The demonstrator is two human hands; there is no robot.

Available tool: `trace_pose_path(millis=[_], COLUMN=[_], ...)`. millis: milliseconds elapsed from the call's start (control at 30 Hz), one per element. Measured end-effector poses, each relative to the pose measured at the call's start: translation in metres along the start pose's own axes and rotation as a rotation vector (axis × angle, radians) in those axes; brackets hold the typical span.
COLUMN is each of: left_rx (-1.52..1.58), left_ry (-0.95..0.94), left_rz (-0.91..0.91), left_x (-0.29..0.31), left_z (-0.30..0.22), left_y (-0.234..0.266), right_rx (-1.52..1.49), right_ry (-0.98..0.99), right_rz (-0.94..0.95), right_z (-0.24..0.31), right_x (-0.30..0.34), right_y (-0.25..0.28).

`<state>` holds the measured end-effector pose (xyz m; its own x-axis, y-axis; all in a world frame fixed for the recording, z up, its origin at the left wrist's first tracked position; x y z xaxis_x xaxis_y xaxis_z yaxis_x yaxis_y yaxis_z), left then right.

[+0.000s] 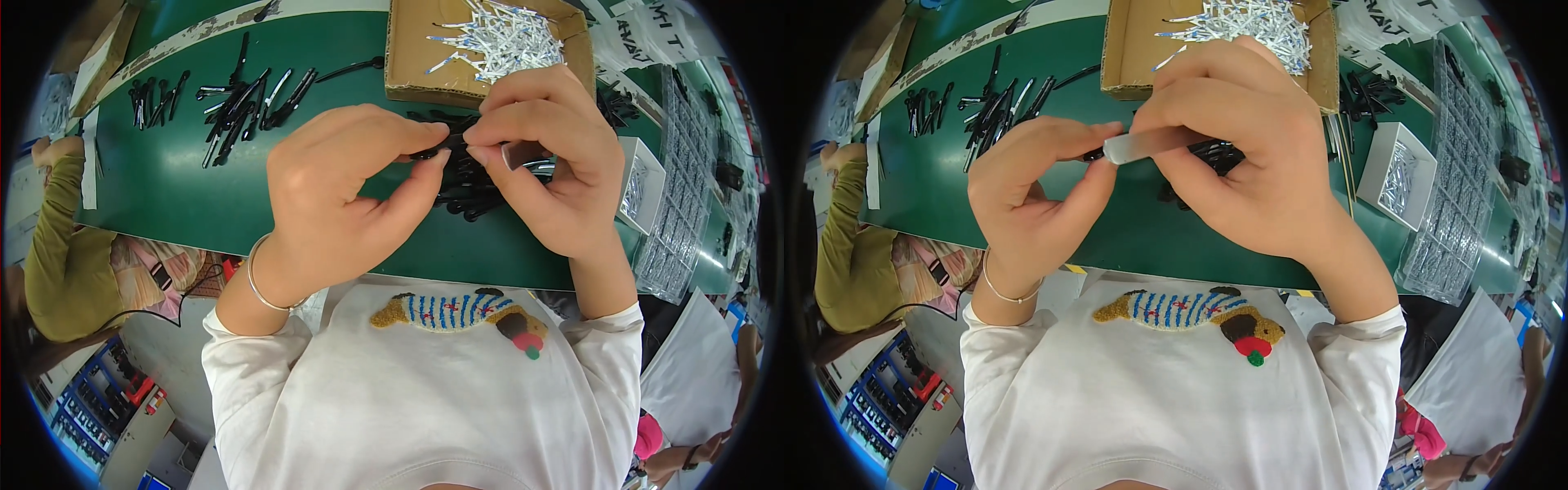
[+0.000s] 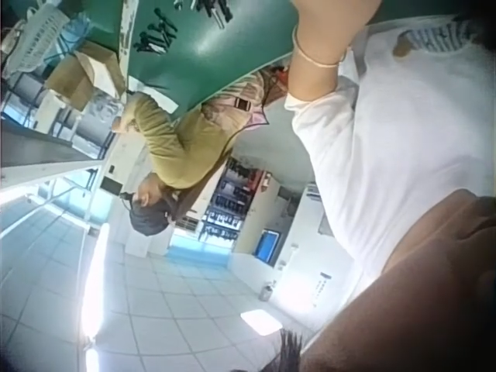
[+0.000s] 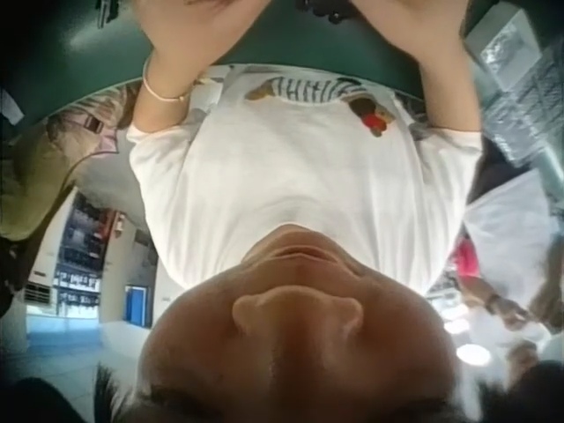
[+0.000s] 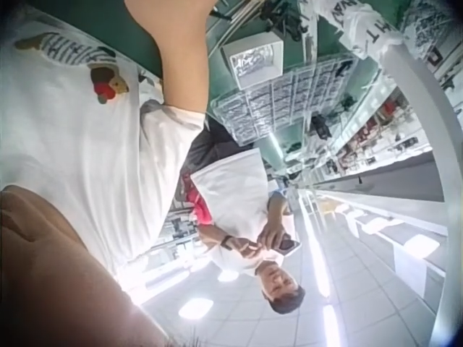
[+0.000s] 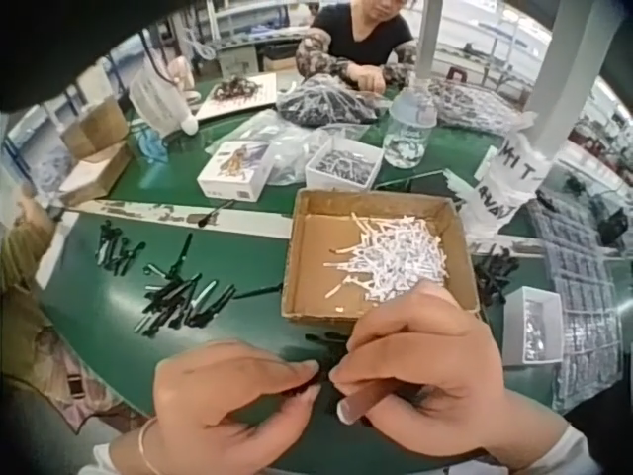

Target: The person assembles small black plastic components by inserting white tips into them using tweezers.

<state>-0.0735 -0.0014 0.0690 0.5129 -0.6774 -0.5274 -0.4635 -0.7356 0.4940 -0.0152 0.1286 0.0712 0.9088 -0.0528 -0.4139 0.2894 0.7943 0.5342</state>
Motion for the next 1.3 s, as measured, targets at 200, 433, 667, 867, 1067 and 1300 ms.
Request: trace_pose_path(millis=[200, 433, 667, 867, 1067, 1300], left_rx=[0.065, 0.066, 0.038, 0.052, 0.067, 0.045], left_ry=[0.194, 0.081, 0.182, 0.255, 0.287, 0.316], left_rz=[-0.022, -0.059, -0.089, -0.079, -0.028, -0.045], left_x=[0.0, -0.012, 0.001, 0.006, 0.01, 0.014], left_z=[0.011, 0.008, 0.03, 0.042, 0.048, 0.053], left_y=[-0.01, -0.027, -0.038, -0.045, -0.056, -0.061], right_rx=[-0.255, -0.066, 0.405, 0.619, 0.731, 0.757], right_ry=[0.012, -0.016, -0.462, -0.81, -0.866, -0.946], right_rz=[-0.026, -0.635, -0.472, -0.409, -0.169, -0.206], right_z=[-0.005, -0.032, -0.088, -0.09, -0.109, -0.129], right_x=[0.017, 0.022, 0.064, 0.145, 0.162, 0.175], right_y=[0.028, 0.122, 0.148, 0.193, 0.166, 0.159])
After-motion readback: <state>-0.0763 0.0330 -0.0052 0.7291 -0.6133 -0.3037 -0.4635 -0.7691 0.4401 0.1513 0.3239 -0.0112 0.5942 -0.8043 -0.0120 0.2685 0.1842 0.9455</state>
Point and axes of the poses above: each hand's wrist, its own x-axis away from the middle knuckle, its own y-axis out of the back of the hand, z = x × y, the point moved 8 cm from there along -x, towards the middle knuckle, and after that the axes turned 2 degrees about -y, right-handed, at the moved point
